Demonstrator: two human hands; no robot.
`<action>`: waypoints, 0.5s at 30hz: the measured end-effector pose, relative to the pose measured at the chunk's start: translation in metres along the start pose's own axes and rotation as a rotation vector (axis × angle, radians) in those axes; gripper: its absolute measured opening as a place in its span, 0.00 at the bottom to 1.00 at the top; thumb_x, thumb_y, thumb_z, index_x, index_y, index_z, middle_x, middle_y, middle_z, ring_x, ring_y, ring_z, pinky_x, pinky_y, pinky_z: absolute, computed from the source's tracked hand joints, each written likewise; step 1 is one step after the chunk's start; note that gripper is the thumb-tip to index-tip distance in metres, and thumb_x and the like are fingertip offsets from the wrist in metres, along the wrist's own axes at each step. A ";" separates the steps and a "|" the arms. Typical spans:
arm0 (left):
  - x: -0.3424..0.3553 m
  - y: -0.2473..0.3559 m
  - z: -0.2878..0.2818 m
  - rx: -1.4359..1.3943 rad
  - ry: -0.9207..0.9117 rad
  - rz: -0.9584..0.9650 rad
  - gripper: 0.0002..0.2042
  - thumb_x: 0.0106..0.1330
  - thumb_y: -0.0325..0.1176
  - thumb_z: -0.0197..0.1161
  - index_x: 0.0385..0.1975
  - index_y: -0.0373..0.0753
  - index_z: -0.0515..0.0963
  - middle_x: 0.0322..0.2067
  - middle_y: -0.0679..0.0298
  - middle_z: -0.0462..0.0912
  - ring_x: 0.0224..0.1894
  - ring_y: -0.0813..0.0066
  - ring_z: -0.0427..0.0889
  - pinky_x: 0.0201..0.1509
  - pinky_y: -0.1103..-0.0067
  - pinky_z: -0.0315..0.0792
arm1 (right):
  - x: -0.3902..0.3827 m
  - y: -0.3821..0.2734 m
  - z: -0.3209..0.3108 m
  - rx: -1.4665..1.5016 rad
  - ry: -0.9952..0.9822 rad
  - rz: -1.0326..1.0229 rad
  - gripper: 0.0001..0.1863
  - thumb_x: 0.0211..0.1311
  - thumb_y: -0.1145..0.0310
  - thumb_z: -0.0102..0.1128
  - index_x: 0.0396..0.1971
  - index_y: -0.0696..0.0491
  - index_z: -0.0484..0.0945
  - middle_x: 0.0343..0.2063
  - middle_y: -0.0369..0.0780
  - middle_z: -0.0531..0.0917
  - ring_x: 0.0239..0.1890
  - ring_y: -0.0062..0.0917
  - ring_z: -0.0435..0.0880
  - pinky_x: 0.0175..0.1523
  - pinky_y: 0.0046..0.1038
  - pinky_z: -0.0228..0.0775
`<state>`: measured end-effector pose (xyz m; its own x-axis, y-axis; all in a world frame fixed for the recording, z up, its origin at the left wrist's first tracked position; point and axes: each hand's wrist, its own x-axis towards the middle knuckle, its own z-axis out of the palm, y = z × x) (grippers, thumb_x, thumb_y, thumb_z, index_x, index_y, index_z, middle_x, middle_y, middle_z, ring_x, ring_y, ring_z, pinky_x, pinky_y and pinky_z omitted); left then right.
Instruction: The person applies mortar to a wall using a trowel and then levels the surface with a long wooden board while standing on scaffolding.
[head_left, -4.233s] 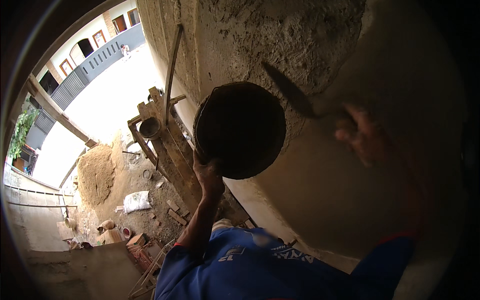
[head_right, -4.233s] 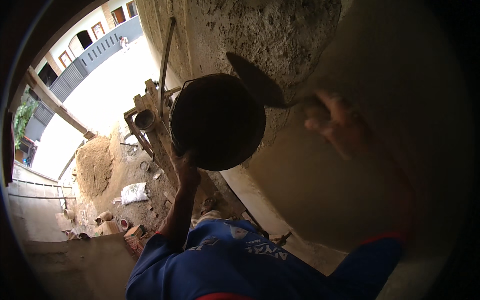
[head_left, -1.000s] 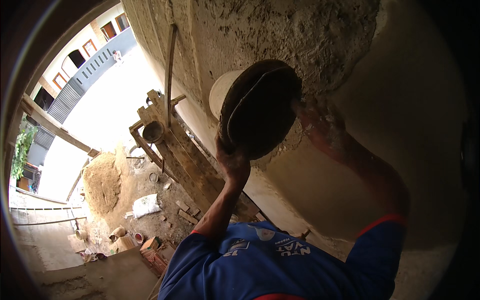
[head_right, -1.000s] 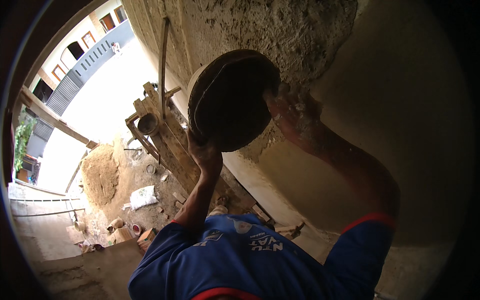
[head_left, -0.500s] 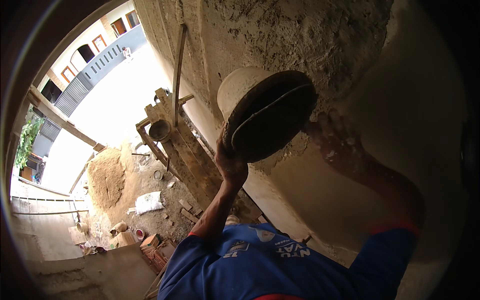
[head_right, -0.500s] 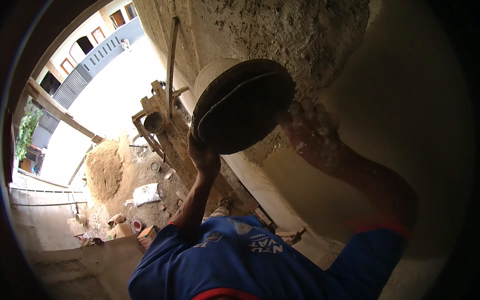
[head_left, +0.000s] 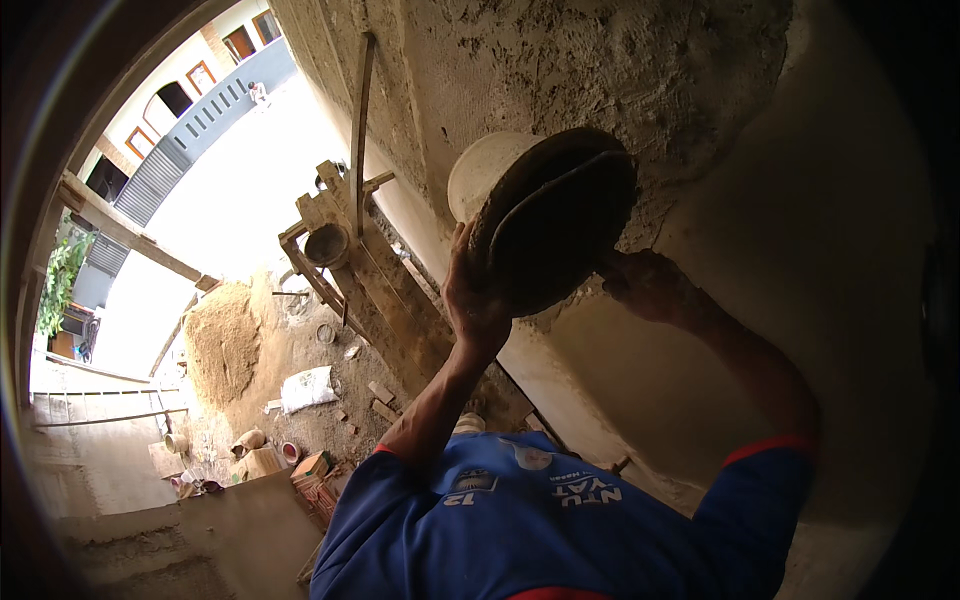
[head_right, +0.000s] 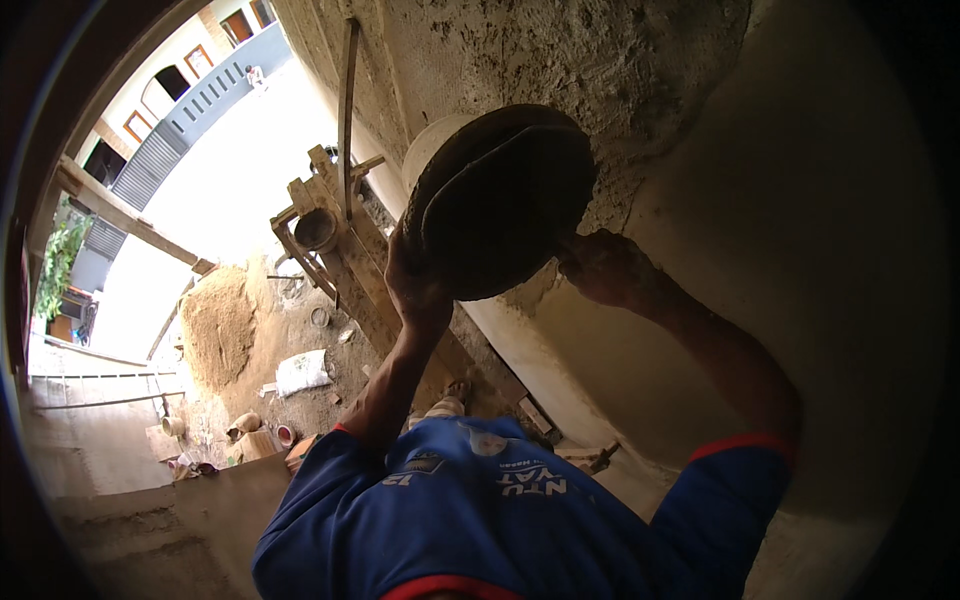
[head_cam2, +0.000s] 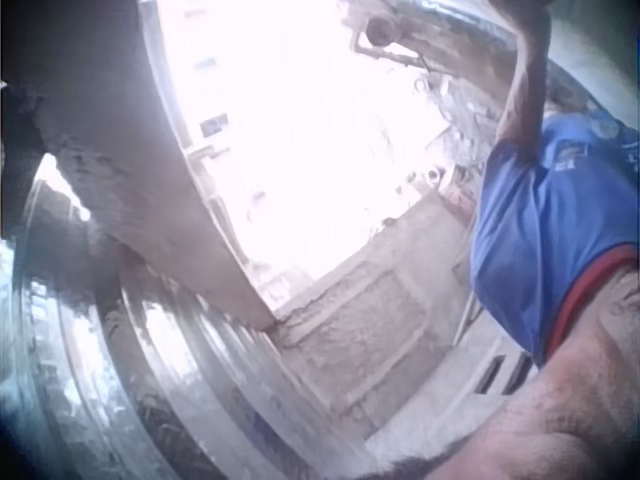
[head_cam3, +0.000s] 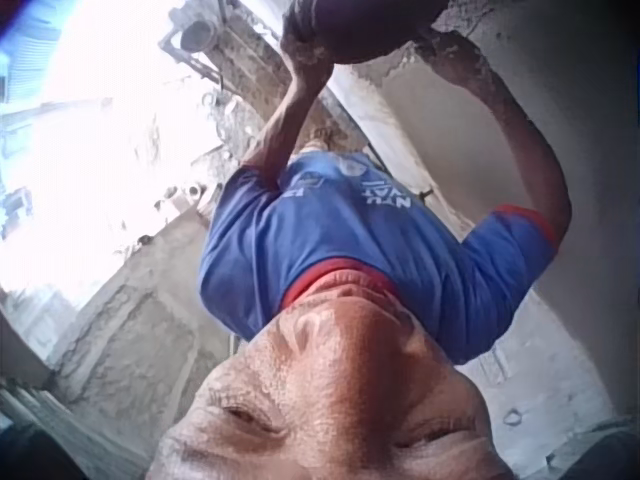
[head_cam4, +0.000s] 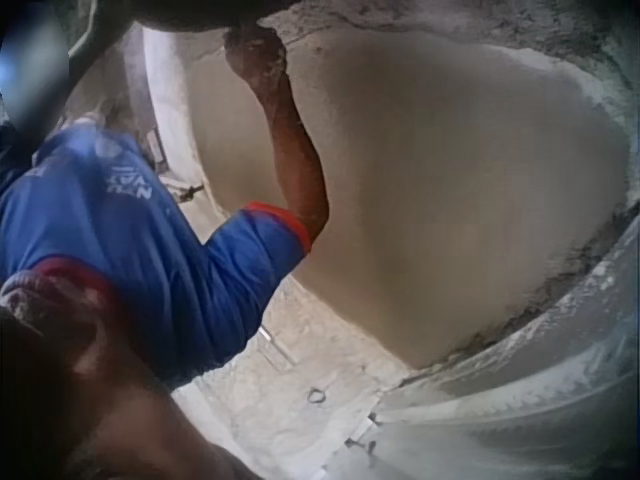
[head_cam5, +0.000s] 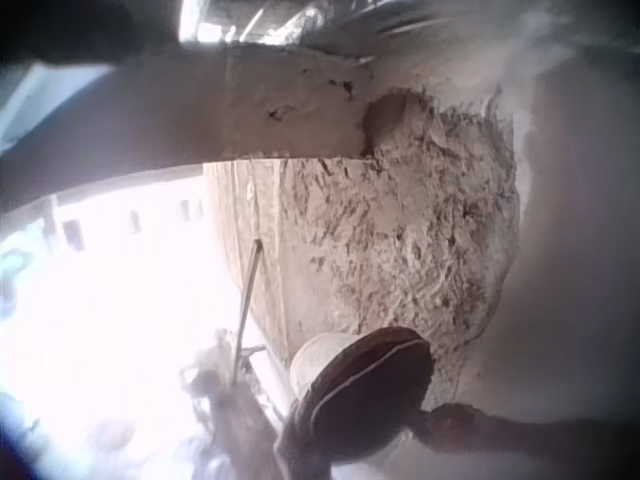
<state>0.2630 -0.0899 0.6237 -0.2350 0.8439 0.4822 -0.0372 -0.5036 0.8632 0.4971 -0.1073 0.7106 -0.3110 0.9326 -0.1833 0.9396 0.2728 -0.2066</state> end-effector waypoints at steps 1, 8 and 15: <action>0.002 0.007 0.002 0.006 0.002 -0.003 0.28 0.55 0.22 0.59 0.60 0.34 0.66 0.55 0.49 0.74 0.59 0.66 0.71 0.63 0.72 0.64 | -0.002 0.002 0.007 0.003 -0.004 -0.005 0.19 0.59 0.67 0.58 0.51 0.53 0.74 0.31 0.42 0.82 0.36 0.29 0.83 0.42 0.32 0.76; 0.014 0.007 -0.010 -0.127 0.021 -0.208 0.23 0.54 0.23 0.61 0.53 0.33 0.69 0.42 0.59 0.80 0.45 0.74 0.78 0.52 0.78 0.71 | -0.009 0.000 0.035 0.536 0.026 -0.124 0.23 0.60 0.64 0.58 0.55 0.54 0.71 0.42 0.46 0.83 0.48 0.35 0.81 0.54 0.34 0.71; 0.013 0.017 -0.085 -0.198 0.219 -0.162 0.23 0.53 0.21 0.56 0.53 0.32 0.68 0.43 0.60 0.78 0.44 0.72 0.79 0.51 0.77 0.72 | -0.028 -0.037 -0.083 0.353 0.071 -0.159 0.25 0.58 0.66 0.62 0.55 0.53 0.69 0.41 0.46 0.82 0.44 0.35 0.83 0.50 0.34 0.73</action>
<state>0.1767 -0.1031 0.6316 -0.4131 0.8668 0.2793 -0.2737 -0.4107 0.8697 0.4832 -0.1238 0.8031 -0.4263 0.9027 -0.0585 0.7702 0.3283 -0.5468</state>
